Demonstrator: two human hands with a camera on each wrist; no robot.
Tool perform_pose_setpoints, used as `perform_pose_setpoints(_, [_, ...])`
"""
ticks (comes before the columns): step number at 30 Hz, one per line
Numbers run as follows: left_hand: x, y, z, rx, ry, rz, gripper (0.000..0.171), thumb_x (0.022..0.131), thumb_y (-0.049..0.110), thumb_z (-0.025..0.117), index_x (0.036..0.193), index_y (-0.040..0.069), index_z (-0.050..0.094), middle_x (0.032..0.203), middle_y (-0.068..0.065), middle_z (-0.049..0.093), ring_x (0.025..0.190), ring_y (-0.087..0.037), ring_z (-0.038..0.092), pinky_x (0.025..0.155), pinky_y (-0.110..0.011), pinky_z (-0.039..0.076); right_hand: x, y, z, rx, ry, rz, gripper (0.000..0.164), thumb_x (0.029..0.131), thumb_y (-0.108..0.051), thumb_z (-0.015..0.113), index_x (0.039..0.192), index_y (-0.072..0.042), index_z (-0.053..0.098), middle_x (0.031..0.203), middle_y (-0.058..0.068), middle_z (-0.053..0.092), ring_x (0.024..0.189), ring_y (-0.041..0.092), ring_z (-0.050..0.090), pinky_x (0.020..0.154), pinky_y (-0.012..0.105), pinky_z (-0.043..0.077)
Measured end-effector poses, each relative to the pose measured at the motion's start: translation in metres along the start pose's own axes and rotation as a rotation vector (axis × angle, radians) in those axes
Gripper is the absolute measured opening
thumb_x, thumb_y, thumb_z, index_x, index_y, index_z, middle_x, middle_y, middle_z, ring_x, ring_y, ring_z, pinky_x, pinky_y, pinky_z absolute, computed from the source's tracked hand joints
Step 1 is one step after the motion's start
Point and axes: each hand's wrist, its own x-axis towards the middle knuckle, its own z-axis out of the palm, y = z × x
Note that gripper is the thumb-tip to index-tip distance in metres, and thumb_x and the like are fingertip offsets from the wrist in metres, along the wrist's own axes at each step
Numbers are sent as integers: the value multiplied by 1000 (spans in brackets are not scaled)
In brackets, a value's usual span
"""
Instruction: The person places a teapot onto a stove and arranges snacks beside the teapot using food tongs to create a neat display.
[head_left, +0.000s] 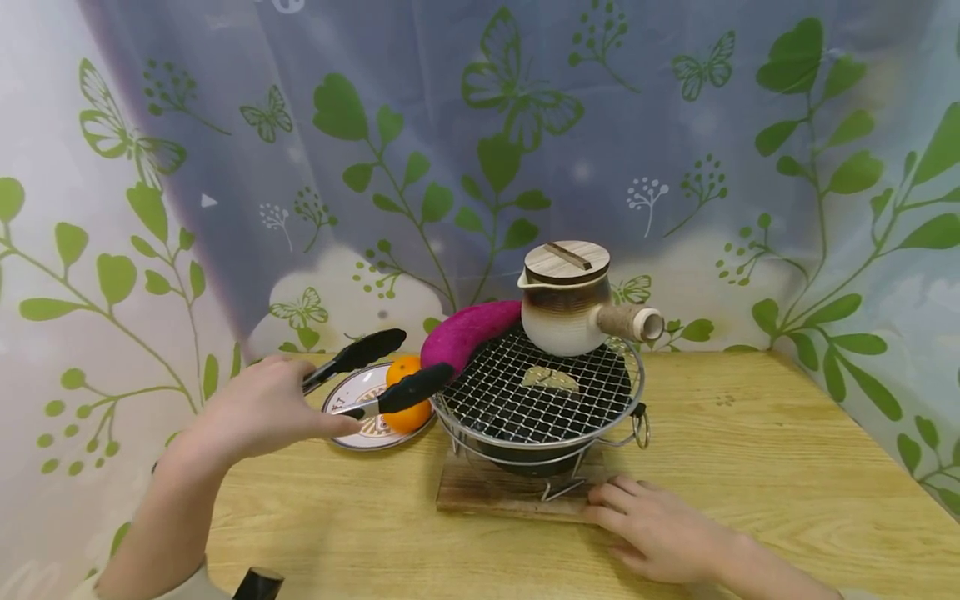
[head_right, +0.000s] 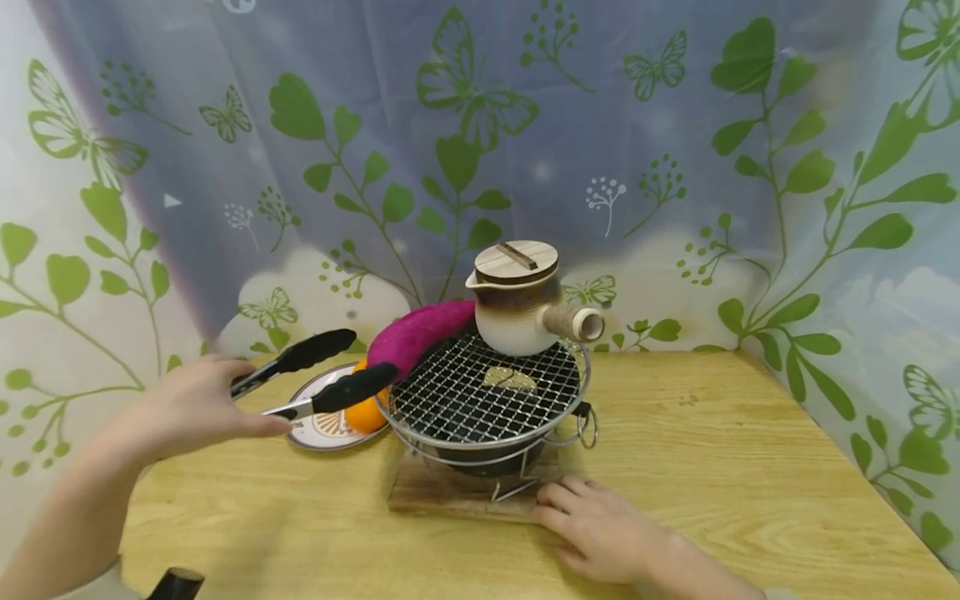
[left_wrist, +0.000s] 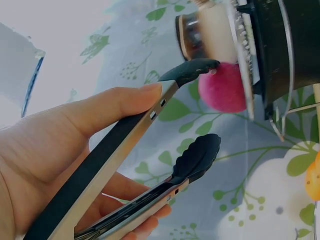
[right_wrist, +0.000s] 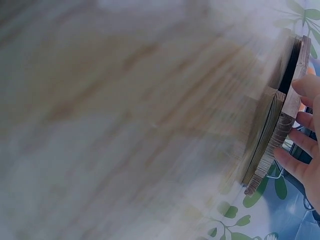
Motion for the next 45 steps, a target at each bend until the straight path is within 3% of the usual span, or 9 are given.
perform_pose_setpoints(6, [0,-4,-7,-19,1,-8,105,65,68,66,131,-10,42,128,-32,45,114,-49,43,85,-59,39,0,-1,0,3,2,-3,50,73,-26,73,119,-15,57,114,1,53,100,17,51,80,35,49])
perform_pose_setpoints(15, [4,6,-12,-60,23,12,108,66,72,63,135,-8,39,131,-33,40,118,-48,39,89,-60,37,-1,0,0,21,-30,22,49,75,-27,72,121,-17,56,116,0,52,101,15,50,80,34,48])
perform_pose_setpoints(23, [13,7,-12,-66,90,-11,109,68,69,63,135,-11,35,133,-35,35,120,-49,32,93,-63,30,0,1,0,13,-40,21,50,75,-28,71,122,-16,56,116,1,52,102,16,50,81,35,48])
perform_pose_setpoints(28, [17,5,-9,-29,147,-40,110,67,70,63,130,-16,38,128,-37,38,114,-51,36,90,-63,33,-1,1,0,25,-29,18,50,75,-28,72,122,-16,56,116,1,52,102,16,50,82,35,48])
perform_pose_setpoints(36, [24,-4,0,38,301,-58,104,63,73,64,112,-17,48,105,-35,47,94,-48,44,70,-53,41,-1,1,1,25,-10,12,49,75,-28,72,120,-16,57,115,1,53,102,16,50,81,34,48])
perform_pose_setpoints(40, [30,-11,6,41,312,-95,104,61,73,65,110,-17,47,104,-35,44,95,-49,41,70,-53,40,-1,1,0,29,-21,18,49,75,-28,71,120,-16,56,116,1,52,102,16,50,81,33,48])
perform_pose_setpoints(45, [38,-19,18,89,327,-136,97,64,62,72,111,-19,45,103,-36,42,94,-49,40,73,-54,39,-1,1,-1,30,-31,24,49,75,-28,71,121,-17,57,116,0,52,102,16,49,81,34,48])
